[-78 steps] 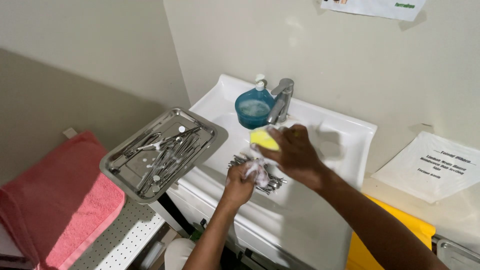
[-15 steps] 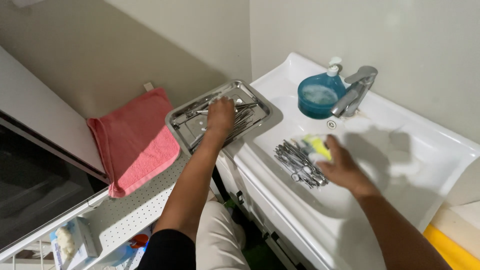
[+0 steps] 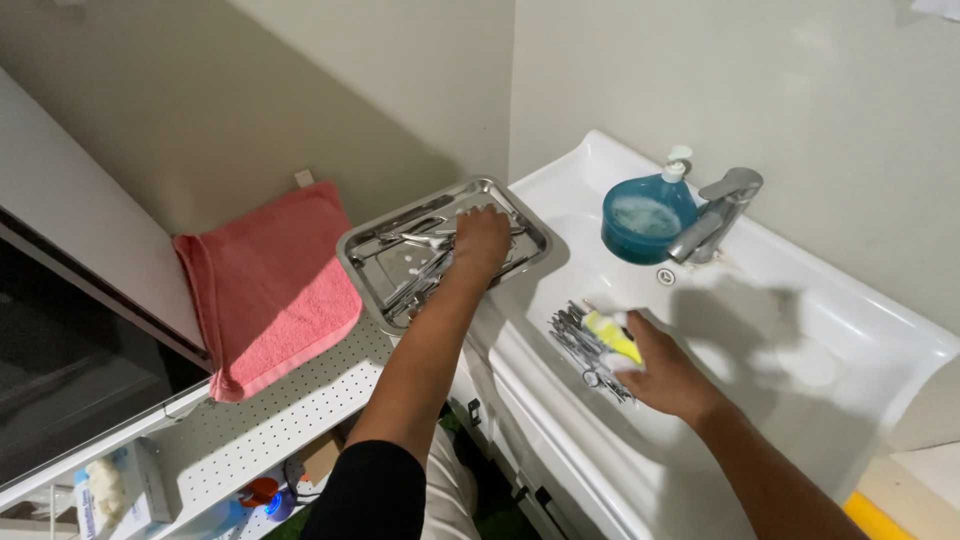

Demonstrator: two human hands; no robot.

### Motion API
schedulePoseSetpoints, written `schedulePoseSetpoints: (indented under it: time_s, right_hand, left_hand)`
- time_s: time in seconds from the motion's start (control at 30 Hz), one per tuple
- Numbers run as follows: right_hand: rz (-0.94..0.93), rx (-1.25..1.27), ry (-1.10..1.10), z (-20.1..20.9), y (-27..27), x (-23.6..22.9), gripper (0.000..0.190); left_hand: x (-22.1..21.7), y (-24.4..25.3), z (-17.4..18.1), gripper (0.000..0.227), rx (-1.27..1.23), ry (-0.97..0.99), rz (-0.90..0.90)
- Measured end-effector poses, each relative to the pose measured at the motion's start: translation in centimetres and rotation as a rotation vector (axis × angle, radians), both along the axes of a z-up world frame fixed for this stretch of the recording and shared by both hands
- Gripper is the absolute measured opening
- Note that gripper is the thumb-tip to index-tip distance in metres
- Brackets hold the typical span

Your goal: Washing dental instruments with a sponge and soap in a sink.

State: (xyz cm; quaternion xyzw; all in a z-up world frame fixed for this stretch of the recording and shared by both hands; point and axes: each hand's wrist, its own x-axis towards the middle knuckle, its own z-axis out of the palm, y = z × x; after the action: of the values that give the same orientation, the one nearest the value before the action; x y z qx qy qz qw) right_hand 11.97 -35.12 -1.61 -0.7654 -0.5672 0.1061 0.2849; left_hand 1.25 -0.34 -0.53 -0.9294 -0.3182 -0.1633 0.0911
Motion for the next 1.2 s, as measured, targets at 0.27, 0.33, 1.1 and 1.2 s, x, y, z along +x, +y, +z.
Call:
schedulePoseSetpoints:
  time_s: [0.27,0.33,1.1,1.2]
  right_hand:
    - [-0.058,-0.118,0.103,4.2,0.1,-2.8,0.076]
    - [-0.029,-0.053,0.08,4.1,-0.1,-2.8,0.073]
    - [-0.232,0.363,0.178,5.3,-0.7,-2.8,0.078]
    - [-0.18,0.457,0.228,7.2,-1.6,-4.1,0.076]
  left_hand:
    - [0.0,-2.3,1.2,0.033,0.004,0.07,-0.013]
    - [-0.4,-2.4,1.0,0.034,0.015,0.059,-0.029]
    - [-6.7,-16.5,6.2,0.007,-0.936,-1.219,-0.346]
    - [-5.7,-18.0,4.5,0.007,-1.276,-1.372,-0.291]
